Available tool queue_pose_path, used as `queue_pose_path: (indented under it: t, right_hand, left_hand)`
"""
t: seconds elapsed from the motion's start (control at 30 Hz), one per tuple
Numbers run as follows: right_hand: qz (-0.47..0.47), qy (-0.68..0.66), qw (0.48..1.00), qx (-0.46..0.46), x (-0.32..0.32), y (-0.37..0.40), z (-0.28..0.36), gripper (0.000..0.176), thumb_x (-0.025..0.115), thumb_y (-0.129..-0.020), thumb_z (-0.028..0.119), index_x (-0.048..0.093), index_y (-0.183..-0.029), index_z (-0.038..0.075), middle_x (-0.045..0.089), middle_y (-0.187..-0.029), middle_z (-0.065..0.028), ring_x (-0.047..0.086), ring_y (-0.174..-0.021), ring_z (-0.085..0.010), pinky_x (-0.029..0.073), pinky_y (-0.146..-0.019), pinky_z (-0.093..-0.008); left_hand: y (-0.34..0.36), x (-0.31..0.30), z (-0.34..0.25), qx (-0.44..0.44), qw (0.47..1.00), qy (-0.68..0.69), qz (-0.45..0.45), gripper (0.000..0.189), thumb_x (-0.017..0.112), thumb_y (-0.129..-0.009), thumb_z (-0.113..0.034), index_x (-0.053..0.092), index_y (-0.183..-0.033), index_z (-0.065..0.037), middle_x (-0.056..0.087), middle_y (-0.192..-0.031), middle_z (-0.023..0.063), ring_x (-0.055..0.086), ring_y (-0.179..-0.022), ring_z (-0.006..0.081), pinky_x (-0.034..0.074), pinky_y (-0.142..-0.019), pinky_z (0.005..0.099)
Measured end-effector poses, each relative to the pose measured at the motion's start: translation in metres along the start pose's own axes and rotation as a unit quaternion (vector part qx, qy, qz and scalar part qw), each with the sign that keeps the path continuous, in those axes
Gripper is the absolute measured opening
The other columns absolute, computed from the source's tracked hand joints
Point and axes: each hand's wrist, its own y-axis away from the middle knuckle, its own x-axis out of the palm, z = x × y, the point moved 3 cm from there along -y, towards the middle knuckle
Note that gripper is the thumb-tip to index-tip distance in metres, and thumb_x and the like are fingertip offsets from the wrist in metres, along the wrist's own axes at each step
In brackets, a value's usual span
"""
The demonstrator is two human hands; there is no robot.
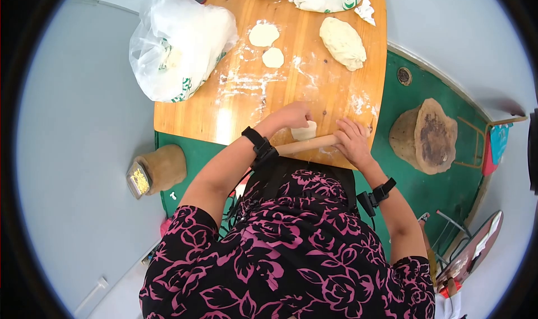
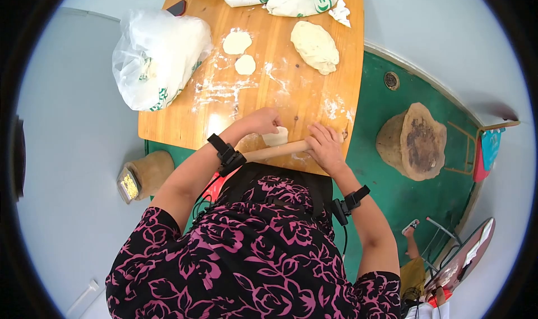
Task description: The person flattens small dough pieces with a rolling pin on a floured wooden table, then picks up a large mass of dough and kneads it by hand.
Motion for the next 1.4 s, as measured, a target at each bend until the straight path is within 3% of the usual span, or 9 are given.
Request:
queue_pose_path:
  t: [0.13, 0.23, 0.3, 0.4, 0.6, 0.83, 0.93, 1.23, 1.4]
  right_hand:
    - [0.003, 0.0, 1.0, -0.012, -0.002, 0.0, 0.001, 0.036, 0.072, -0.064, 0.016, 0.055, -0.095, 0.01, 0.053, -0.119, -0.0098, 0.043, -0.12, -0.0279, 0.033, -0.098, -0.0433]
    - [-0.004, -0.013, 1.0, -0.004, 0.0, 0.001, -0.001, 0.037, 0.073, -0.063, 0.016, 0.055, -0.095, 0.01, 0.053, -0.118, -0.0098, 0.044, -0.119, -0.028, 0.033, -0.098, -0.0436]
    - [-0.007, -0.003, 1.0, 0.009, 0.006, -0.001, -0.007, 0.037, 0.073, -0.062, 0.015, 0.055, -0.094, 0.01, 0.053, -0.118, -0.0098, 0.045, -0.119, -0.0281, 0.033, -0.098, -0.0436]
    - [-0.002, 0.002, 1.0, 0.03, 0.006, -0.014, -0.014, 0.036, 0.072, -0.067, 0.025, 0.056, -0.097, 0.01, 0.05, -0.124, -0.0107, 0.041, -0.123, -0.0282, 0.03, -0.101, -0.0459]
    - [0.008, 0.15, 0.987, 0.059, 0.008, -0.064, -0.03, 0.059, 0.051, -0.081, 0.052, 0.052, -0.121, 0.009, 0.037, -0.139, -0.0126, 0.029, -0.131, -0.0285, 0.018, -0.106, -0.0521]
    - [0.033, 0.123, 0.99, 0.06, 0.011, -0.023, -0.01, 0.061, 0.051, -0.081, 0.05, 0.047, -0.127, 0.011, 0.038, -0.138, -0.0124, 0.028, -0.133, -0.0287, 0.018, -0.106, -0.0524]
    - [0.036, 0.126, 0.99, 0.048, 0.016, -0.003, -0.002, 0.061, 0.052, -0.08, 0.051, 0.048, -0.127, 0.011, 0.038, -0.138, -0.013, 0.028, -0.132, -0.0289, 0.017, -0.106, -0.0522]
    - [-0.028, 0.138, 0.984, 0.105, 0.013, -0.058, -0.022, 0.061, 0.055, -0.08, 0.05, 0.051, -0.124, 0.009, 0.041, -0.136, -0.0132, 0.032, -0.13, -0.0291, 0.02, -0.103, -0.0542]
    - [0.014, 0.119, 0.988, 0.096, 0.009, -0.016, -0.002, 0.062, 0.051, -0.082, 0.05, 0.047, -0.128, 0.008, 0.038, -0.138, -0.0142, 0.032, -0.13, -0.0292, 0.02, -0.102, -0.0547]
  left_hand:
    - [-0.001, 0.006, -0.005, -0.015, 0.991, 0.127, -0.034, 0.024, 0.065, -0.07, -0.01, 0.067, -0.092, -0.002, 0.066, -0.082, 0.0134, 0.063, -0.075, 0.0236, 0.05, -0.069, 0.0336]
    - [-0.006, 0.01, 0.014, -0.066, 0.987, -0.046, -0.139, 0.019, 0.063, -0.071, -0.008, 0.066, -0.089, -0.002, 0.066, -0.084, 0.0149, 0.063, -0.079, 0.0263, 0.049, -0.071, 0.0348]
    - [-0.005, 0.011, 0.022, -0.057, 0.986, -0.04, -0.152, 0.018, 0.062, -0.071, -0.008, 0.066, -0.088, -0.003, 0.065, -0.085, 0.0152, 0.063, -0.081, 0.0278, 0.049, -0.072, 0.0355]
    - [-0.004, 0.01, 0.026, -0.057, 0.986, -0.022, -0.154, 0.017, 0.063, -0.072, -0.011, 0.066, -0.087, -0.003, 0.065, -0.085, 0.0147, 0.063, -0.08, 0.0283, 0.049, -0.071, 0.0359]
    - [-0.01, -0.001, 0.017, -0.074, 0.981, -0.042, -0.174, 0.019, 0.064, -0.073, -0.021, 0.067, -0.081, -0.004, 0.066, -0.079, 0.0138, 0.063, -0.075, 0.0275, 0.049, -0.068, 0.0358]
    - [-0.005, -0.008, 0.013, -0.088, 0.981, 0.029, -0.168, 0.021, 0.065, -0.074, -0.024, 0.066, -0.079, -0.003, 0.065, -0.076, 0.0135, 0.063, -0.072, 0.0269, 0.049, -0.066, 0.0352]
    - [-0.006, -0.004, 0.015, -0.049, 0.981, -0.028, -0.185, 0.021, 0.065, -0.074, -0.024, 0.066, -0.079, -0.003, 0.065, -0.077, 0.0135, 0.063, -0.072, 0.0265, 0.049, -0.066, 0.0352]
    - [-0.009, -0.005, 0.015, -0.055, 0.979, -0.04, -0.191, 0.02, 0.064, -0.074, -0.023, 0.066, -0.077, -0.003, 0.065, -0.079, 0.013, 0.062, -0.072, 0.0274, 0.049, -0.065, 0.0355]
    - [-0.009, -0.002, 0.022, -0.046, 0.981, -0.009, -0.189, 0.023, 0.063, -0.075, -0.025, 0.066, -0.078, -0.003, 0.064, -0.078, 0.0156, 0.062, -0.075, 0.0303, 0.048, -0.067, 0.0381]
